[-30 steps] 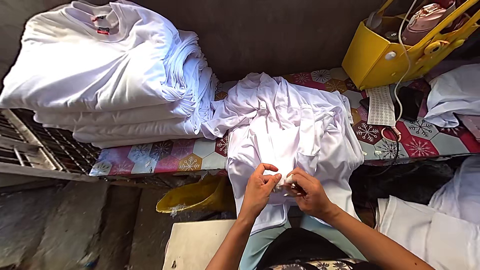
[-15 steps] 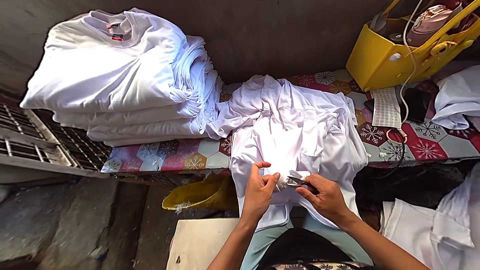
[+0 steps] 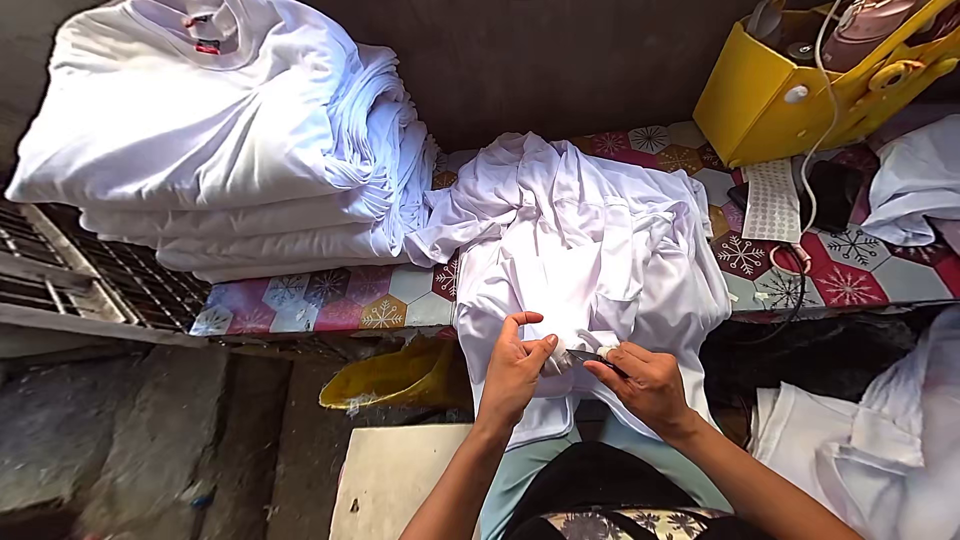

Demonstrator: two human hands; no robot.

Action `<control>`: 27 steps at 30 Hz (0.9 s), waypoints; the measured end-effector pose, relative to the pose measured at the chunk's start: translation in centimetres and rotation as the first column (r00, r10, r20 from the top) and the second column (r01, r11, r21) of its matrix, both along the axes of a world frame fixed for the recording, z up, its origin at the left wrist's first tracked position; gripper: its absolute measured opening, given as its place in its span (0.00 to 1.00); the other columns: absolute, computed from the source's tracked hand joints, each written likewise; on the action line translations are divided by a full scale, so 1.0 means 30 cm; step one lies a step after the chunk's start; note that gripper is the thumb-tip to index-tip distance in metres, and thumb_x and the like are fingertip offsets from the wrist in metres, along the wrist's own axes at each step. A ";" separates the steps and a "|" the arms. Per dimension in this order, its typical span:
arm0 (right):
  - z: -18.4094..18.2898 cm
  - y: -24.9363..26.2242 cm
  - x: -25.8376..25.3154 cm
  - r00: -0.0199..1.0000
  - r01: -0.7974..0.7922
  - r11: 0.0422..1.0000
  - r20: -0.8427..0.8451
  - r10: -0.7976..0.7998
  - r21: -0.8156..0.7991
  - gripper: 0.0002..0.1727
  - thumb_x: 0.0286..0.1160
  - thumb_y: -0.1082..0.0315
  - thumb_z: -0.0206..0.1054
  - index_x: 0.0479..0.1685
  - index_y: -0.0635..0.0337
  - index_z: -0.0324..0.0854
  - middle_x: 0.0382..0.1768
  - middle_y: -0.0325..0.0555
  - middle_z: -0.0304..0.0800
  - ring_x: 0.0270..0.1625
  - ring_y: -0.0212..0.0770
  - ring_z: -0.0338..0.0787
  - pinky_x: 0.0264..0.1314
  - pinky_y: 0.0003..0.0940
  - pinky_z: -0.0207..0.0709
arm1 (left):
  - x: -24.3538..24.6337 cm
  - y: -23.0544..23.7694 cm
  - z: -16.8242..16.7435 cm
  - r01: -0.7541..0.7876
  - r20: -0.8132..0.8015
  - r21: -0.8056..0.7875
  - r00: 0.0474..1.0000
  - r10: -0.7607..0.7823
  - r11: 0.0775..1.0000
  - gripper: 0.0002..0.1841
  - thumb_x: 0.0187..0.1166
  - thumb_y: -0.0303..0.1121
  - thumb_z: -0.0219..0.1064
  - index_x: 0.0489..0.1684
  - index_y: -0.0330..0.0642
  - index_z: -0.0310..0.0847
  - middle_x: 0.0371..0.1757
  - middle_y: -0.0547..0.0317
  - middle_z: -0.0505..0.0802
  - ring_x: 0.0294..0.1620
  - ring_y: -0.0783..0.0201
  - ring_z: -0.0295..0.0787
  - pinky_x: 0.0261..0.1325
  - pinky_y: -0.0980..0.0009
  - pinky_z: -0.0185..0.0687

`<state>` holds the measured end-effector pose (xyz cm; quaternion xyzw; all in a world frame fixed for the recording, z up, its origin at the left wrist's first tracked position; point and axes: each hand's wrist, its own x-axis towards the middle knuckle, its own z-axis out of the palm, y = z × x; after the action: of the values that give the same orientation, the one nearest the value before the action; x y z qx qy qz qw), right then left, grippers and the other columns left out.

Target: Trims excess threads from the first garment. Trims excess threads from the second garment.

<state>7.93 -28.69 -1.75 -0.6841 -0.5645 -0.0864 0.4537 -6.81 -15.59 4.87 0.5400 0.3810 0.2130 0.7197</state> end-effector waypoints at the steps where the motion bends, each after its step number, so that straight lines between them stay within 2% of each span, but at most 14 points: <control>1: 0.012 0.000 0.004 0.994 -0.019 0.999 -0.112 0.015 -0.033 0.26 0.81 0.52 0.67 0.20 0.64 0.83 0.16 0.45 0.79 0.19 0.32 0.77 0.21 0.24 0.68 | -0.004 0.003 -0.004 0.012 0.004 0.018 1.000 -0.012 1.000 0.18 0.82 0.21 0.63 0.67 0.35 0.65 0.23 0.63 0.90 0.26 0.72 0.90 0.41 0.74 0.89; 4: 0.049 0.015 0.042 0.846 -0.204 0.976 -0.516 0.137 -0.076 0.23 0.76 0.50 0.72 0.31 0.67 0.87 0.22 0.33 0.80 0.25 0.14 0.71 0.28 0.10 0.65 | -0.019 0.006 -0.019 0.063 -0.014 0.142 0.998 -0.062 0.988 0.18 0.83 0.23 0.62 0.69 0.35 0.64 0.21 0.67 0.86 0.24 0.75 0.85 0.39 0.75 0.84; 6: 0.071 0.039 0.053 0.753 -0.319 0.947 -0.616 0.229 -0.039 0.22 0.68 0.52 0.78 0.37 0.68 0.89 0.26 0.30 0.83 0.28 0.09 0.69 0.31 0.07 0.63 | -0.025 0.006 -0.026 0.097 -0.037 0.223 0.995 -0.091 0.970 0.18 0.84 0.25 0.61 0.70 0.34 0.64 0.21 0.70 0.85 0.23 0.77 0.82 0.37 0.78 0.82; 8: 0.081 0.065 0.044 0.765 -0.374 0.927 -0.574 0.294 -0.024 0.18 0.68 0.59 0.79 0.38 0.70 0.90 0.29 0.36 0.88 0.31 0.12 0.74 0.35 0.08 0.67 | -0.027 0.005 -0.028 0.123 -0.052 0.268 0.992 -0.113 0.955 0.18 0.84 0.25 0.61 0.70 0.34 0.65 0.21 0.71 0.84 0.23 0.79 0.82 0.36 0.79 0.81; 11: 0.061 0.087 0.018 0.863 -0.390 0.920 -0.366 0.349 -0.042 0.12 0.71 0.68 0.71 0.28 0.71 0.85 0.24 0.50 0.86 0.29 0.29 0.81 0.34 0.20 0.73 | -0.033 0.010 -0.034 0.156 -0.081 0.294 0.987 -0.138 0.943 0.18 0.84 0.26 0.61 0.69 0.33 0.66 0.20 0.72 0.84 0.22 0.80 0.80 0.34 0.80 0.80; 13: 0.071 0.083 0.014 0.849 -0.414 0.908 -0.384 0.364 -0.056 0.11 0.73 0.70 0.67 0.29 0.72 0.83 0.22 0.48 0.83 0.27 0.27 0.77 0.32 0.18 0.69 | -0.044 0.017 -0.047 0.187 -0.078 0.276 0.982 -0.172 0.943 0.15 0.84 0.26 0.60 0.66 0.34 0.69 0.19 0.74 0.82 0.20 0.81 0.77 0.32 0.81 0.77; 16: 0.069 0.103 0.076 0.723 -0.489 0.868 -0.598 0.347 -0.087 0.12 0.78 0.66 0.68 0.39 0.70 0.86 0.31 0.37 0.82 0.30 0.14 0.71 0.32 0.09 0.63 | -0.074 0.027 -0.058 0.254 -0.051 0.270 0.967 -0.249 0.929 0.14 0.81 0.26 0.65 0.62 0.35 0.72 0.26 0.73 0.89 0.25 0.81 0.82 0.35 0.82 0.79; 17: 0.048 0.117 0.110 0.680 -0.553 0.823 -0.642 0.355 -0.130 0.14 0.77 0.65 0.69 0.47 0.69 0.87 0.39 0.39 0.85 0.33 0.15 0.73 0.34 0.10 0.65 | -0.083 0.029 -0.059 0.268 -0.039 0.266 0.963 -0.268 0.926 0.16 0.79 0.26 0.67 0.62 0.36 0.72 0.30 0.71 0.92 0.28 0.81 0.85 0.38 0.81 0.81; 19: -0.015 0.145 0.164 0.642 -0.669 0.691 -0.681 0.352 -0.273 0.21 0.73 0.62 0.73 0.60 0.67 0.87 0.55 0.48 0.90 0.49 0.26 0.84 0.53 0.22 0.77 | -0.095 0.033 -0.061 0.285 -0.006 0.264 0.956 -0.294 0.921 0.19 0.74 0.24 0.70 0.61 0.36 0.72 0.35 0.68 0.94 0.33 0.78 0.90 0.41 0.79 0.86; 20: -0.046 0.157 0.171 0.659 -0.676 0.658 -0.672 0.338 -0.332 0.20 0.71 0.62 0.74 0.56 0.68 0.88 0.51 0.50 0.91 0.48 0.30 0.86 0.54 0.28 0.79 | -0.099 0.038 -0.058 0.288 0.001 0.276 0.954 -0.300 0.917 0.20 0.71 0.23 0.72 0.61 0.36 0.72 0.36 0.68 0.95 0.35 0.77 0.91 0.42 0.78 0.87; 22: -0.070 0.167 0.173 0.795 -0.550 0.683 -0.552 0.252 -0.481 0.15 0.72 0.63 0.72 0.45 0.68 0.88 0.38 0.53 0.91 0.40 0.42 0.87 0.47 0.45 0.79 | -0.109 0.056 -0.052 0.294 -0.042 0.357 0.953 -0.299 0.887 0.20 0.69 0.22 0.75 0.58 0.36 0.75 0.37 0.67 0.96 0.36 0.77 0.92 0.43 0.78 0.88; 24: -0.059 0.154 0.174 0.939 -0.262 0.814 -0.330 0.092 -0.518 0.12 0.70 0.67 0.70 0.45 0.67 0.89 0.39 0.58 0.93 0.43 0.57 0.93 0.47 0.62 0.82 | -0.124 0.078 -0.062 0.256 -0.160 0.541 0.967 -0.201 0.801 0.16 0.69 0.24 0.73 0.54 0.35 0.80 0.36 0.67 0.95 0.35 0.79 0.90 0.42 0.78 0.86; 25: -0.060 0.142 0.176 0.980 -0.082 0.894 -0.198 -0.007 -0.440 0.11 0.66 0.70 0.73 0.44 0.68 0.90 0.40 0.60 0.94 0.41 0.60 0.94 0.42 0.65 0.83 | -0.132 0.089 -0.073 0.203 -0.199 0.653 0.976 -0.094 0.730 0.13 0.69 0.24 0.72 0.50 0.35 0.84 0.37 0.64 0.96 0.36 0.78 0.91 0.44 0.77 0.86; 27: -0.053 0.111 0.193 0.983 0.170 0.960 -0.028 -0.181 -0.223 0.12 0.59 0.74 0.75 0.43 0.70 0.89 0.40 0.61 0.94 0.37 0.60 0.95 0.34 0.60 0.85 | -0.140 0.122 -0.099 0.046 -0.172 0.812 0.971 0.164 0.582 0.10 0.68 0.21 0.70 0.45 0.32 0.86 0.42 0.55 0.97 0.41 0.70 0.95 0.47 0.71 0.91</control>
<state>13.73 -25.37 -3.33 -0.7793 -0.4966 -0.0470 0.3794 -11.02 -11.92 1.91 0.8160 0.3398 0.3235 0.3377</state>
